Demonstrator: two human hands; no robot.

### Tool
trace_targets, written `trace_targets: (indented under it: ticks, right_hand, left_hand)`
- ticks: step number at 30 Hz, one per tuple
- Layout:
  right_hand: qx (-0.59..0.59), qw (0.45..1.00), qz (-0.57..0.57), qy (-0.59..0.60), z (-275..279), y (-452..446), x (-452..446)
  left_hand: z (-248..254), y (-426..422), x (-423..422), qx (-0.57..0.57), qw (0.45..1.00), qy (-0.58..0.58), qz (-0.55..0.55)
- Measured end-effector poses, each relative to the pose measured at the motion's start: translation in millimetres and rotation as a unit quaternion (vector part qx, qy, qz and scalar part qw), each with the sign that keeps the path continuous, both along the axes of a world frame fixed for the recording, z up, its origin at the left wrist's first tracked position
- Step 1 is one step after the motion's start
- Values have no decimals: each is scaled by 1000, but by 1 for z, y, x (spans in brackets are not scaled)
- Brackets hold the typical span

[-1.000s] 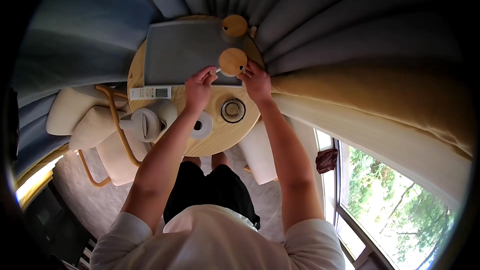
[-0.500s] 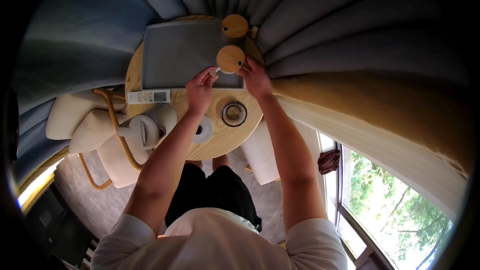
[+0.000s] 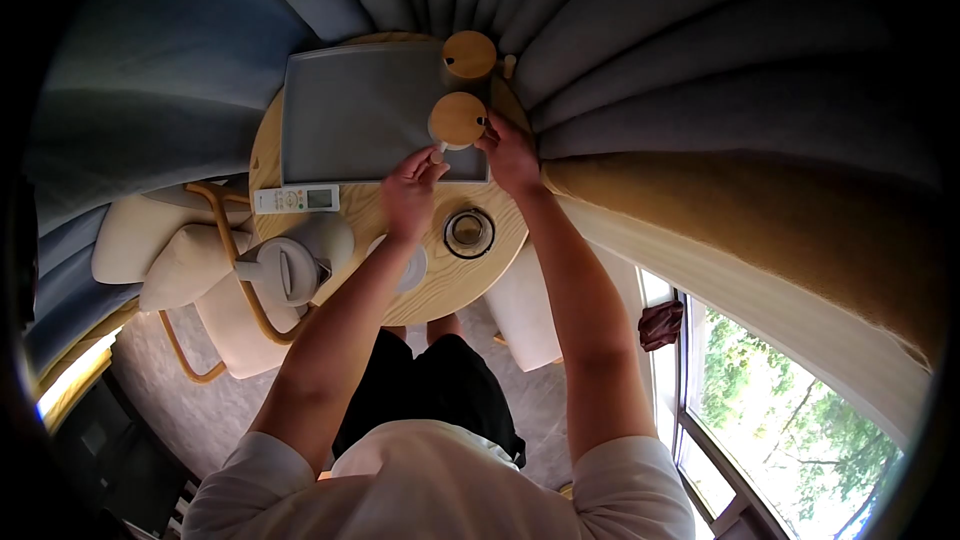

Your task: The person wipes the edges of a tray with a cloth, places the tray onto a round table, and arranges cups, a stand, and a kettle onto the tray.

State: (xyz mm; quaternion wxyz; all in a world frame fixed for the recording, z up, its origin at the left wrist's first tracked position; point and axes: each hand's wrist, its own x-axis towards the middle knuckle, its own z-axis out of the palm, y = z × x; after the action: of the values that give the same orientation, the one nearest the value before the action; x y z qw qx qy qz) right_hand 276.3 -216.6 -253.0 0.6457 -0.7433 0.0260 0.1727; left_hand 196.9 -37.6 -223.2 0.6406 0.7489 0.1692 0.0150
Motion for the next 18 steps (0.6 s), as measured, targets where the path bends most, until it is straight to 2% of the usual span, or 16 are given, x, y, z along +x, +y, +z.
trace_targets:
  ticks: [3,4,5,6,7,8,11,12,15,18]
  right_hand:
    - [7,999,-38,-37,-9,-2,-5]
    - [3,997,-57,-55,-9,-2,-8]
    - [-77,993,-71,-63,-8,-6,-16]
    - [-156,981,-84,-71,23,0,-28]
    - [-235,964,-98,-79,43,6,-42]
    - [-205,962,-136,-116,45,11,-55]
    - [-136,976,-139,-97,46,29,-82]
    - [-149,973,-141,-100,47,36,-86]
    - [-190,965,-140,-117,47,53,-87]
    - [-213,960,-133,-126,46,61,-80]
  left_hand:
    - [-11,1,-1,-111,992,-18,-51]
    - [-9,3,-3,-35,997,-5,-68]
    - [-7,7,-5,41,995,7,-86]
    - [1,11,-4,117,988,17,-103]
    - [11,14,1,126,988,7,-90]
    - [25,17,6,136,988,-5,-75]
    - [38,23,29,107,992,-55,-31]
    - [40,23,42,86,993,-76,-17]
    - [53,21,77,116,991,-44,-56]
    - [43,19,101,164,980,-45,-105]
